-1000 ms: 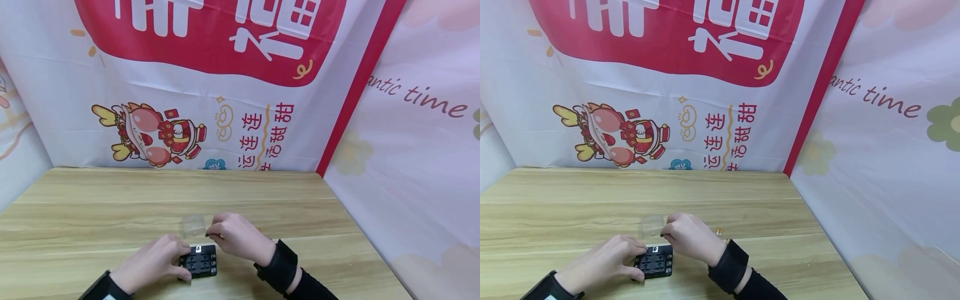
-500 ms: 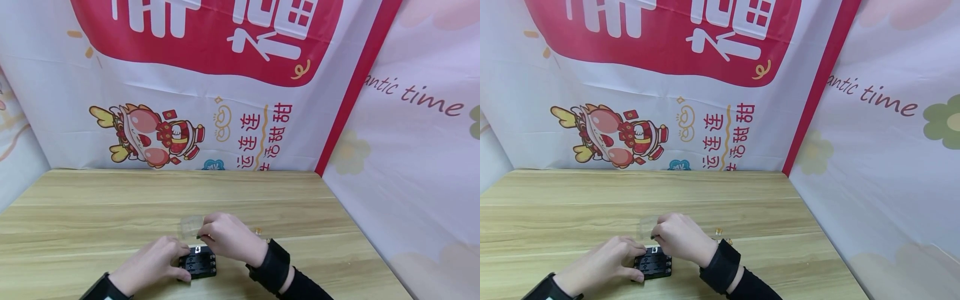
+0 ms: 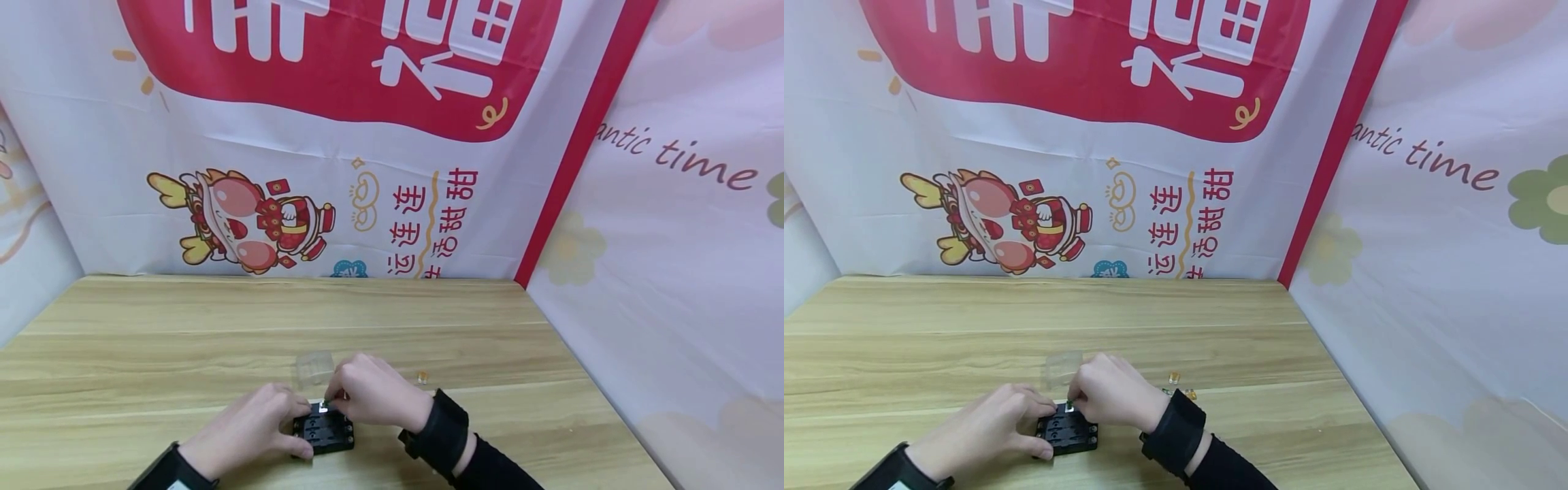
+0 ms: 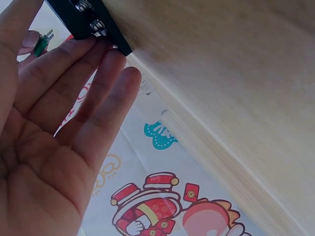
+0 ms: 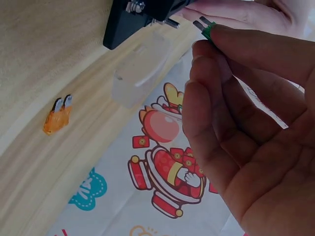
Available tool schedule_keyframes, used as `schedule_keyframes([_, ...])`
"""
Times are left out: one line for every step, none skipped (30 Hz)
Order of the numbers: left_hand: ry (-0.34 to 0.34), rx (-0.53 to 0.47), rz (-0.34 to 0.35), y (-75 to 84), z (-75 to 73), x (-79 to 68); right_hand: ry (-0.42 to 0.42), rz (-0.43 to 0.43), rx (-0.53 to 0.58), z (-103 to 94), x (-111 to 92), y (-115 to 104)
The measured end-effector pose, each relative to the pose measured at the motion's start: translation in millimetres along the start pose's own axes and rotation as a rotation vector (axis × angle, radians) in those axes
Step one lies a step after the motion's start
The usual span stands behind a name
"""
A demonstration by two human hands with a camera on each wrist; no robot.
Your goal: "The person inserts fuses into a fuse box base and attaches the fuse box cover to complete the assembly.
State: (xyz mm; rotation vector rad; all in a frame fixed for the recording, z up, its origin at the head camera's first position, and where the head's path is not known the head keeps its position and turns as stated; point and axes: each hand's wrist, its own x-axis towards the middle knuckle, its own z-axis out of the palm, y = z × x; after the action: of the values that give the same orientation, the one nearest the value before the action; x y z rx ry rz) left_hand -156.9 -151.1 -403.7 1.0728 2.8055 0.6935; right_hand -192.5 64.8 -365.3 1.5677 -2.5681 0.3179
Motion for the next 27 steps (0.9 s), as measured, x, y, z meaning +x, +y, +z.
schedule_keyframes([0.001, -0.002, -0.002, -0.1, -0.1, -0.2, 0.001, 0.0, -0.001, 1.2, 0, 0])
schedule_keyframes([0.001, -0.005, -0.004, -0.2, 0.0, -0.2, 0.002, 0.0, 0.002, 2.2, 1, 0])
schedule_keyframes([0.002, -0.007, -0.008, -0.1, 0.2, -0.4, 0.005, -0.001, 0.0, 3.2, 1, 0])
schedule_keyframes([0.001, -0.009, -0.011, -0.1, 0.4, -0.4, 0.006, -0.001, 0.001, 4.0, 2, 0])
schedule_keyframes([0.002, -0.01, -0.011, 0.0, 0.7, -0.6, 0.007, -0.001, -0.002, 4.9, 2, -1])
schedule_keyframes([0.001, -0.014, -0.013, -0.1, 1.1, -0.7, 0.008, -0.002, -0.005, 5.6, 2, -2])
schedule_keyframes([0.002, -0.017, -0.014, 0.0, 1.4, -0.8, 0.011, -0.004, -0.006, 6.3, 2, -2])
schedule_keyframes([0.003, -0.024, -0.015, 0.1, 1.6, -1.0, 0.011, -0.009, -0.008, 7.0, 3, -3])
schedule_keyframes([0.004, -0.028, -0.015, 0.0, 1.7, -1.1, 0.008, -0.013, -0.009, 7.5, 3, -4])
schedule_keyframes([0.004, -0.035, -0.017, 0.0, 1.7, -1.2, 0.003, -0.017, -0.008, 8.1, 3, -5])
schedule_keyframes([0.005, -0.041, -0.018, 0.0, 1.6, -1.3, -0.004, -0.019, -0.006, 8.5, 4, -5])
schedule_keyframes([0.006, -0.049, -0.019, 0.0, 1.4, -1.5, -0.011, -0.018, 0.002, 8.8, 4, -6])
schedule_keyframes([0.008, -0.057, -0.02, 0.0, 1.3, -1.7, -0.018, -0.016, 0.005, 9.0, 5, -7])
schedule_keyframes([0.01, -0.058, -0.017, -0.1, 1.3, -1.9, -0.027, -0.015, 0.008, 9.1, 5, -7])
schedule_keyframes([0.013, -0.059, -0.012, -0.1, 1.3, -2.0, -0.034, -0.01, 0.013, 9.2, 6, -8])
schedule_keyframes([0.015, -0.063, -0.008, -0.2, 1.4, -2.2, -0.039, -0.007, 0.016, 9.4, 7, -8])
schedule_keyframes([0.017, -0.067, -0.005, -0.2, 1.5, -2.4, -0.042, -0.006, 0.016, 9.5, 7, -8])
schedule_keyframes([0.018, -0.07, -0.004, -0.4, 1.7, -2.4, -0.044, -0.006, 0.015, 9.7, 7, -9])
schedule_keyframes([0.019, -0.071, -0.004, -0.5, 2.0, -2.5, -0.045, -0.006, 0.014, 10.0, 8, -9])
schedule_keyframes([0.019, -0.072, -0.002, -0.5, 2.3, -2.3, -0.046, -0.008, 0.014, 10.4, 8, -9])
schedule_keyframes([0.018, -0.076, -0.004, -0.5, 2.5, -2.2, -0.047, -0.008, 0.014, 10.8, 8, -10])
schedule_keyframes([0.017, -0.081, -0.009, -0.6, 2.6, -2.1, -0.046, -0.01, 0.007, 11.3, 8, -10])
schedule_keyframes([0.016, -0.081, -0.012, -0.7, 2.7, -2.0, -0.046, -0.01, 0.0, 11.8, 8, -10])
schedule_keyframes([0.018, -0.081, -0.013, -0.9, 2.9, -1.8, -0.046, -0.01, -0.004, 12.2, 9, -10])
schedule_keyframes([0.018, -0.081, -0.016, -0.9, 3.0, -1.9, -0.044, -0.01, -0.01, 12.6, 9, -10])
schedule_keyframes([0.017, -0.083, -0.021, -0.7, 2.9, -1.9, -0.043, -0.011, -0.017, 12.9, 9, -11])
schedule_keyframes([0.016, -0.083, -0.026, -0.6, 2.8, -2.2, -0.043, -0.012, -0.023, 13.1, 9, -11])
